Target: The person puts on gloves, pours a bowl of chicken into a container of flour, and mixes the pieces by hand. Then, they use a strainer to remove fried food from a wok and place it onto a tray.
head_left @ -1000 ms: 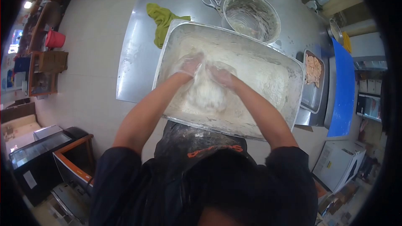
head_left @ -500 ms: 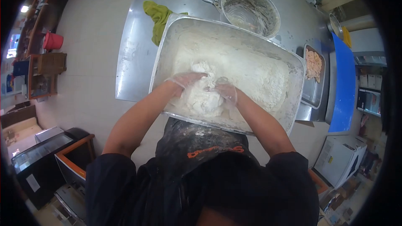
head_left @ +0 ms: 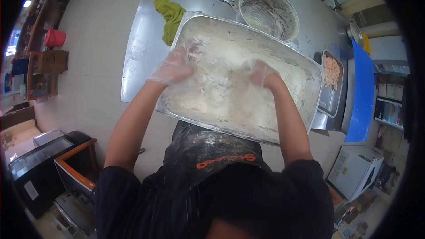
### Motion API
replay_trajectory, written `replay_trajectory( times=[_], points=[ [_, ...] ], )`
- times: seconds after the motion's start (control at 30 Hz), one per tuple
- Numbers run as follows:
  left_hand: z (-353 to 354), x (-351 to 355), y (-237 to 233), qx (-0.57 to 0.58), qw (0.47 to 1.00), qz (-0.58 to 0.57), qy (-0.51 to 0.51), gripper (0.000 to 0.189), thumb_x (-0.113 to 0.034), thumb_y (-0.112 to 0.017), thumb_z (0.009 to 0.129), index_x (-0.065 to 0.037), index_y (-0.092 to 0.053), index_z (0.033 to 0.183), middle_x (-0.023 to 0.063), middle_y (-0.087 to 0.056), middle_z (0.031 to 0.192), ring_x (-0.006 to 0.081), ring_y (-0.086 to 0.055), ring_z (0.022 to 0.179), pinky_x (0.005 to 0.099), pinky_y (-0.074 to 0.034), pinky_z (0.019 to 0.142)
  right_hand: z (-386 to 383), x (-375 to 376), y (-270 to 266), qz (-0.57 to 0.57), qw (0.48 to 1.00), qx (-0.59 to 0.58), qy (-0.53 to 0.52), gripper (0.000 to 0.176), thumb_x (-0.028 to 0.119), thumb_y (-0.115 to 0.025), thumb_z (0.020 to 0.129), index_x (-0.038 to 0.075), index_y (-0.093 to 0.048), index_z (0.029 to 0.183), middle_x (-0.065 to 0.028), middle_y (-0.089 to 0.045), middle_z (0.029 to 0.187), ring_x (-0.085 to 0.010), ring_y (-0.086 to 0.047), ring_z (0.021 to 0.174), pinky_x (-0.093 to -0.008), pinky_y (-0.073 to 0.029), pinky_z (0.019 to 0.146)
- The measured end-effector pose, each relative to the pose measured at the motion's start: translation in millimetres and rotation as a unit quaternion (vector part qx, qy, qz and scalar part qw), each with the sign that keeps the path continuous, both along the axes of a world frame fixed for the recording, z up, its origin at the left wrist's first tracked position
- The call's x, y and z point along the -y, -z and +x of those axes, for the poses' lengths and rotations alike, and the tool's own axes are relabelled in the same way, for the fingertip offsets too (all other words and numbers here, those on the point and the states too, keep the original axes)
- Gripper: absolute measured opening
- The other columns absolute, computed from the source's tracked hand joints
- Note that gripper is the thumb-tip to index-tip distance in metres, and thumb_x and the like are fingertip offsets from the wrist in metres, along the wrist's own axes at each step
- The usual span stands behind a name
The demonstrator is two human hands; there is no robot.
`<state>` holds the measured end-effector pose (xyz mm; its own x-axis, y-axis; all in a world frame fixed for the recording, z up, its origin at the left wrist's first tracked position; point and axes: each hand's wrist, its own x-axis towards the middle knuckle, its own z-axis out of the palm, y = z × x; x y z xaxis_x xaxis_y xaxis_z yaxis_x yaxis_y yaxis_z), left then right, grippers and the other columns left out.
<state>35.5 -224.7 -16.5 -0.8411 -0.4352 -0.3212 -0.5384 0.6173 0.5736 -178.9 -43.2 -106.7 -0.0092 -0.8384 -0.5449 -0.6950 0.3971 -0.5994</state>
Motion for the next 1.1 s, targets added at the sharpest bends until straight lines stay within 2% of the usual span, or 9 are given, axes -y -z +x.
replay_trajectory(
  times=[0.13, 0.2, 0.33, 0.5, 0.7, 0.87, 0.93, 1.03, 1.1],
  points=[
    [-38.7, -9.9, 70.4, 0.15, 0.983, -0.101, -0.012, 0.05, -0.025, -0.047, 0.088, -0.001, -0.043, 0.131, 0.023, -0.052, 0.124, 0.0344, -0.046, 0.122, 0.0411, -0.038, 0.101, 27.8, 36.7, 68.6, -0.093, 0.947, -0.155, 0.267, 0.049, 0.036, -0.046, 0.091, 0.007, -0.048, 0.13, -0.0233, -0.047, 0.132, -0.0363, -0.041, 0.125, -0.0365, -0.03, 0.108],
    [-43.6, -5.0, 123.7, 0.16, 0.981, -0.098, 0.054, 0.045, -0.031, -0.041, 0.091, -0.004, -0.049, 0.127, 0.0224, -0.054, 0.123, 0.0345, -0.049, 0.119, 0.0419, -0.038, 0.1, 52.9, 53.2, 49.9, -0.064, 0.967, -0.205, 0.133, 0.057, 0.045, -0.041, 0.092, 0.004, -0.045, 0.132, -0.0226, -0.043, 0.136, -0.0361, -0.039, 0.127, -0.0366, -0.027, 0.109],
    [-33.5, 12.9, 127.3, 0.028, 0.978, 0.183, -0.1, 0.037, -0.032, -0.048, 0.091, -0.015, -0.057, 0.123, 0.0193, -0.054, 0.124, 0.0325, -0.048, 0.12, 0.0379, -0.042, 0.096, 21.7, 19.9, 58.7, 0.005, 0.984, 0.08, 0.16, 0.061, 0.052, -0.037, 0.092, 0.012, -0.039, 0.138, -0.0268, -0.042, 0.135, -0.0332, -0.042, 0.126, -0.0393, -0.031, 0.106],
    [-34.1, -2.8, 96.5, 0.244, 0.954, -0.102, 0.139, 0.053, -0.046, -0.038, 0.093, -0.004, -0.057, 0.12, 0.0203, -0.055, 0.123, 0.034, -0.054, 0.112, 0.0402, -0.039, 0.097, -11.7, -22.5, 75.5, 0.088, 0.981, 0.072, 0.156, 0.067, 0.058, -0.041, 0.089, 0.01, -0.044, 0.135, -0.0237, -0.051, 0.127, -0.0285, -0.049, 0.118, -0.0384, -0.037, 0.1],
    [-19.3, -55.9, 79.6, 0.058, 0.873, 0.444, -0.192, 0.046, -0.033, -0.058, 0.086, -0.001, -0.058, 0.12, 0.012, -0.06, 0.119, 0.0222, -0.057, 0.107, 0.0377, -0.046, 0.089, 69.8, -24.7, 61.1, 0.048, 0.897, 0.338, 0.28, 0.057, 0.046, -0.051, 0.089, 0.001, -0.054, 0.124, -0.0155, -0.058, 0.122, -0.0199, -0.053, 0.114, -0.0352, -0.04, 0.098],
    [-17.2, -28.8, 27.3, 0.07, 0.907, 0.4, -0.11, 0.054, -0.023, -0.063, 0.08, 0.001, -0.05, 0.126, 0.0161, -0.053, 0.125, 0.024, -0.049, 0.115, 0.0351, -0.037, 0.099, 80.1, -1.7, 58.5, -0.043, 0.799, 0.489, 0.347, 0.046, 0.031, -0.061, 0.085, 0.006, -0.056, 0.124, -0.0155, -0.054, 0.127, -0.0228, -0.048, 0.121, -0.0366, -0.03, 0.107],
    [-23.1, -25.0, -11.9, 0.095, 0.968, 0.188, -0.137, 0.061, -0.026, -0.074, 0.072, -0.001, -0.053, 0.123, 0.0197, -0.06, 0.113, 0.0237, -0.058, 0.104, 0.0353, -0.047, 0.088, 84.6, 16.2, -7.9, -0.15, 0.936, 0.163, 0.273, 0.044, 0.026, -0.063, 0.082, 0.007, -0.057, 0.121, -0.0151, -0.057, 0.121, -0.0236, -0.052, 0.114, -0.0367, -0.035, 0.104],
    [-18.6, -32.8, 2.6, -0.025, 0.988, -0.149, -0.035, 0.055, -0.022, -0.069, 0.072, 0.0, -0.052, 0.12, 0.0187, -0.063, 0.101, 0.0305, -0.061, 0.098, 0.0386, -0.048, 0.086, 76.0, 17.6, -19.6, -0.376, 0.919, -0.111, 0.032, 0.037, 0.021, -0.058, 0.081, 0.009, -0.06, 0.115, -0.0148, -0.06, 0.117, -0.0287, -0.057, 0.106, -0.0355, -0.043, 0.096],
    [-3.8, -14.0, 28.1, -0.173, 0.982, -0.026, 0.071, 0.049, -0.019, -0.062, 0.076, 0.001, -0.052, 0.119, 0.0204, -0.063, 0.101, 0.034, -0.06, 0.098, 0.0407, -0.048, 0.085, 48.9, 7.7, -19.8, -0.323, 0.937, -0.112, -0.063, 0.033, 0.02, -0.056, 0.081, 0.009, -0.062, 0.111, -0.0147, -0.06, 0.115, -0.0297, -0.058, 0.103, -0.0359, -0.045, 0.093]
  ],
)
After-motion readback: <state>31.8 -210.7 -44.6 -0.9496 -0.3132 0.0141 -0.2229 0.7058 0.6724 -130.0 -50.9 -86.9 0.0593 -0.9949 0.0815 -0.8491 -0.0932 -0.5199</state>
